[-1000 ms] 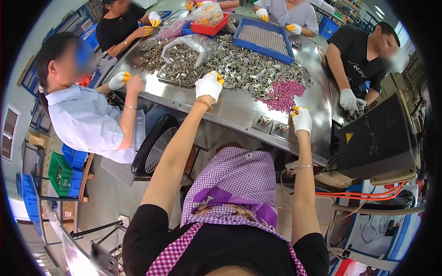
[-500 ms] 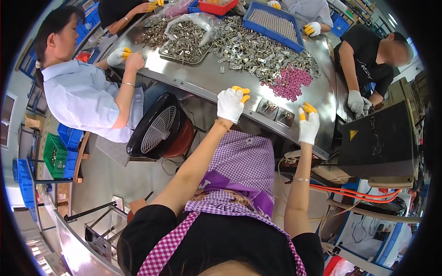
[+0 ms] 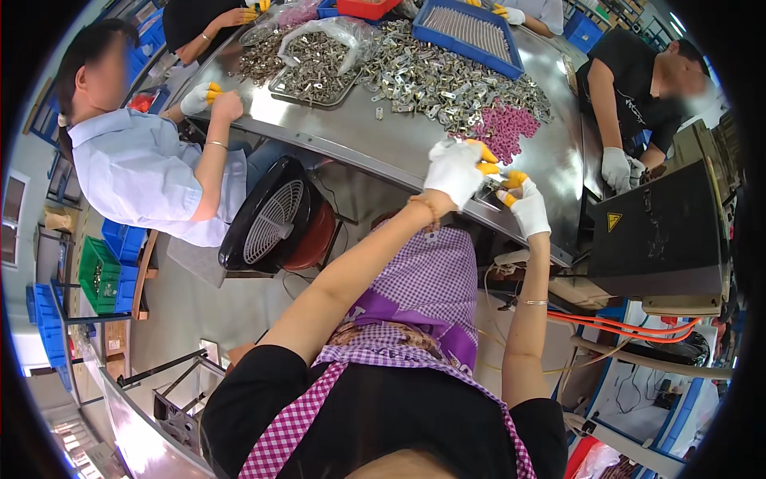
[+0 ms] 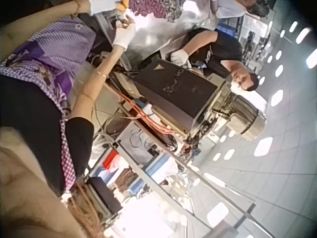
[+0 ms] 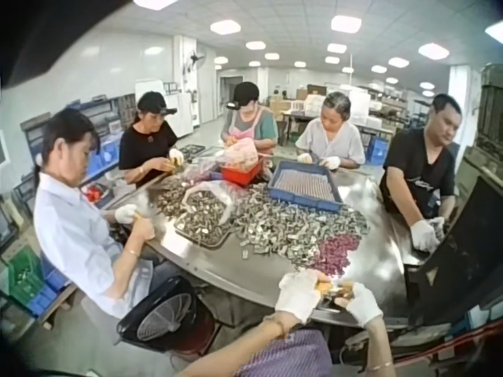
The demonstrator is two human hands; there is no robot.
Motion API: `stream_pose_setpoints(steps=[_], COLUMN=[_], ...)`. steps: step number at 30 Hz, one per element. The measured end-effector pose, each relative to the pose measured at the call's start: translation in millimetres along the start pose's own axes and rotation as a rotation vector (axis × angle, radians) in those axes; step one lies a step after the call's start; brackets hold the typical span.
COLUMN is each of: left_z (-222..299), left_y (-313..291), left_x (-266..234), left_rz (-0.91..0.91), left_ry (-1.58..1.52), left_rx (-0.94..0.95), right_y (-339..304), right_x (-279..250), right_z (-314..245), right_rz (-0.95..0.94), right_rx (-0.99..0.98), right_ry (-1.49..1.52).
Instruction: The person assembles hardware parts by picking up metal brackets and rings from the workbench, fitting the rings onto the brackets by hand, and placing the assembled pieces into fixtures.
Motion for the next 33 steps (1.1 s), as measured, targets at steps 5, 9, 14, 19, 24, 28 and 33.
stream_pose_setpoints(steps=[5, 9, 14, 19, 24, 28, 33], left_z=[17, 22, -8, -67, -157, -186, -146], left_y=[14, 14, 9, 12, -8, -20, -27], left_x=[32, 42, 45, -20, -64, -60, -39], left_rz=[-0.234, -0.289, -0.338, -0.183, 0.072, 0.093, 0.073], left_ry=[0.228, 0.436, 0.441, 0.445, 0.522, 0.609, 0.134], left_rx=[0.137, 0.315, 0.194, -0.146, -0.38, -0.347, -0.433], right_y=[11, 4, -42, -11, 32, 50, 53], right_x=[-2, 1, 10, -33, -85, -100, -99], right_z=[34, 29, -24, 18, 27, 34, 42], right_rz=[0.018, 0.159, 0.29, 0.586, 0.908, 0.883, 0.935], right_rx=[-0.013, -0.382, -0.339, -0.098, 0.098, 0.15, 0.146], right_ry=[0.08, -0.005, -0.401, -0.527, -0.628, -0.599, -0.59])
Point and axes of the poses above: each hand's wrist, its own y-axis towards the middle knuckle, its own x-axis out of the palm, z = x × y, the point moved 5 cm from there along y, towards the middle knuckle, and after that the axes turned 13 degrees about x, right-handed, at the moved point
